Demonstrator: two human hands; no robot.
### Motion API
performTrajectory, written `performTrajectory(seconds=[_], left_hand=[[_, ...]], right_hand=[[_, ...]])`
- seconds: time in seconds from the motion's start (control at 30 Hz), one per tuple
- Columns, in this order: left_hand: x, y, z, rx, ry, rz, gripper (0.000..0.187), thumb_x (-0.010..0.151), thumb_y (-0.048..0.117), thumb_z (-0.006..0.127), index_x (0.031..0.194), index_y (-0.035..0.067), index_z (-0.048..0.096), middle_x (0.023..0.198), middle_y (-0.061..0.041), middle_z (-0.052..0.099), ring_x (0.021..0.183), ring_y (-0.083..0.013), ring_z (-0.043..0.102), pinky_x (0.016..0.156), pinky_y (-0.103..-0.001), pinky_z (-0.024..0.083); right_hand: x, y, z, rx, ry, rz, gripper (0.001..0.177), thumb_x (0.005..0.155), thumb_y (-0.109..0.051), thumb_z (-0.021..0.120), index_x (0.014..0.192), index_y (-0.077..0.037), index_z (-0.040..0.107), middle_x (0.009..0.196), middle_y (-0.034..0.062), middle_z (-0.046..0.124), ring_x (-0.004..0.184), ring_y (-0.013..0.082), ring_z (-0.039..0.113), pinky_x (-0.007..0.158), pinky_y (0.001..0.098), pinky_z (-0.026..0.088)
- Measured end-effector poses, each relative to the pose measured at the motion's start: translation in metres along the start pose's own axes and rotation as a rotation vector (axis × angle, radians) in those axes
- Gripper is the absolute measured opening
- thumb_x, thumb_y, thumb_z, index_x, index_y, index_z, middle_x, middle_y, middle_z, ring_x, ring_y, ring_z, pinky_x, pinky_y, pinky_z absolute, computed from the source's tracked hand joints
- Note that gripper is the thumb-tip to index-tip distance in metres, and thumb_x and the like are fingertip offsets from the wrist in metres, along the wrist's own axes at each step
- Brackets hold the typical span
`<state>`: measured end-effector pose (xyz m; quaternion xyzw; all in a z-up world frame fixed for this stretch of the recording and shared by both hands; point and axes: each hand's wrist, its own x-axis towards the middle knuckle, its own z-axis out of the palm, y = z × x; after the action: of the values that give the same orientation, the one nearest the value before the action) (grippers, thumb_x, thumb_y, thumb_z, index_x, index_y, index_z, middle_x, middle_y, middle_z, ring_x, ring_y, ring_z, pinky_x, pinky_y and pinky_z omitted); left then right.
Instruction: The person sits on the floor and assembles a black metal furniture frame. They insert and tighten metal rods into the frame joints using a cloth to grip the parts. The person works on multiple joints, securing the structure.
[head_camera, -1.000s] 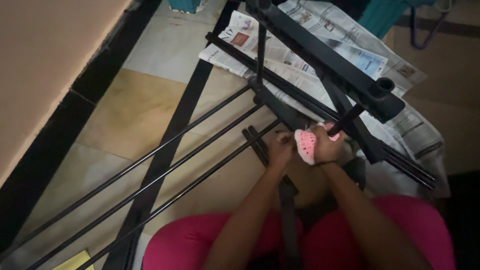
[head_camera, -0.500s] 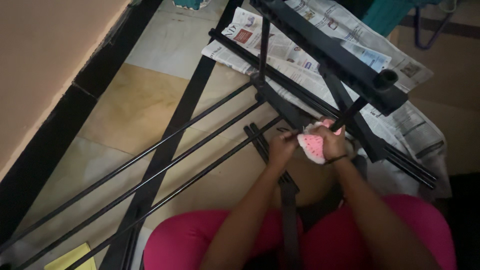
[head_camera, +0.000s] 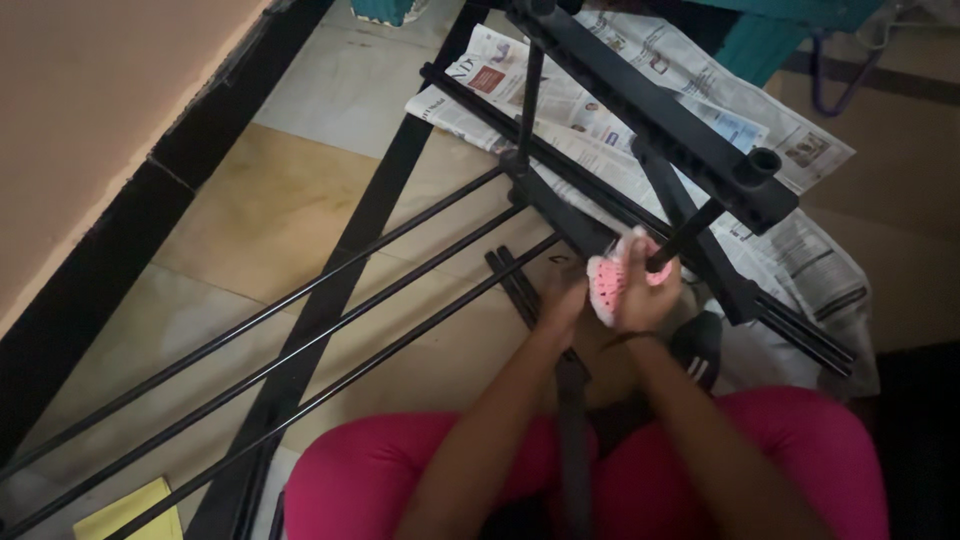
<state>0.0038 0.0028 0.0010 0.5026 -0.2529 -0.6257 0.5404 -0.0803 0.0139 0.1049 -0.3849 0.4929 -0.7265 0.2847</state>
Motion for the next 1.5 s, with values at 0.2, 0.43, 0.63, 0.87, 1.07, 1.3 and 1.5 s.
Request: performTrajectory(seconds=[0.2,0.43,0.63,0.87,1.07,1.3,1.5], left_hand=[[-0.002,0.001,0.003,0.035,-0.107,-0.033,0.034,0.092,0.013,0.064,0.123,0.001,0.066,0.114,-0.013,0.069,0.101,-0.0236,0.065,0.086,-0.038,0.054],[-0.014,0.014,0.009,0.093,-0.169,-0.077,0.027,0.097,0.017,0.063,0.119,0.002,0.069,0.11,-0.011,0.072,0.096,-0.0205,0.066,0.082,-0.034,0.053],[-0.014,0.024,0.002,0.005,-0.203,-0.047,0.027,0.095,0.014,0.064,0.119,0.003,0.068,0.111,-0.01,0.071,0.096,-0.0196,0.067,0.083,-0.036,0.054],[-0.015,0.018,0.0,0.063,-0.18,-0.004,0.031,0.089,0.008,0.064,0.118,0.001,0.07,0.112,-0.011,0.073,0.098,-0.0199,0.068,0.086,-0.035,0.054],[-0.017,0.014,0.001,0.026,-0.157,-0.045,0.026,0.092,0.014,0.068,0.111,-0.003,0.072,0.103,-0.013,0.074,0.089,-0.0207,0.069,0.078,-0.035,0.055],[-0.022,0.03,0.005,0.182,-0.101,-0.071,0.022,0.094,0.016,0.066,0.104,-0.003,0.07,0.098,-0.014,0.072,0.085,-0.0202,0.067,0.073,-0.036,0.054],[-0.027,0.034,0.006,0.011,-0.139,-0.184,0.024,0.099,0.018,0.057,0.116,0.004,0.066,0.109,-0.01,0.071,0.096,-0.0179,0.067,0.082,-0.032,0.053]], right_hand=[[0.024,0.028,-0.009,-0.283,0.136,0.253,0.033,0.094,-0.031,0.083,0.097,-0.005,0.062,0.092,0.0059,0.068,0.082,0.0123,0.064,0.076,0.0235,0.053],[0.034,0.089,-0.048,-0.134,-0.135,-0.093,0.02,0.09,-0.014,0.079,0.102,-0.005,0.065,0.101,0.0066,0.063,0.092,0.0166,0.064,0.081,0.029,0.054],[0.054,0.104,-0.075,-0.026,-0.639,0.07,0.005,0.095,-0.006,0.071,0.096,-0.002,0.074,0.102,0.0125,0.069,0.089,0.0206,0.07,0.08,0.0317,0.056],[0.054,0.089,-0.066,-0.077,-0.534,0.083,0.007,0.094,-0.003,0.07,0.101,-0.001,0.072,0.102,0.0111,0.07,0.094,0.0256,0.066,0.082,0.0353,0.051],[-0.015,0.03,-0.027,-0.516,0.04,-0.399,0.054,0.087,-0.001,0.076,0.133,0.005,0.049,0.12,0.0197,0.056,0.109,0.0312,0.059,0.095,0.0339,0.049],[-0.035,-0.005,-0.001,0.055,0.009,0.099,0.053,0.09,-0.002,0.061,0.143,-0.003,0.056,0.109,0.0018,0.056,0.091,0.0159,0.057,0.074,0.0283,0.049],[-0.029,0.01,-0.007,-0.374,-0.024,-0.178,0.04,0.097,-0.009,0.088,0.117,-0.004,0.054,0.096,0.0036,0.054,0.084,0.0141,0.058,0.071,0.0251,0.05]])
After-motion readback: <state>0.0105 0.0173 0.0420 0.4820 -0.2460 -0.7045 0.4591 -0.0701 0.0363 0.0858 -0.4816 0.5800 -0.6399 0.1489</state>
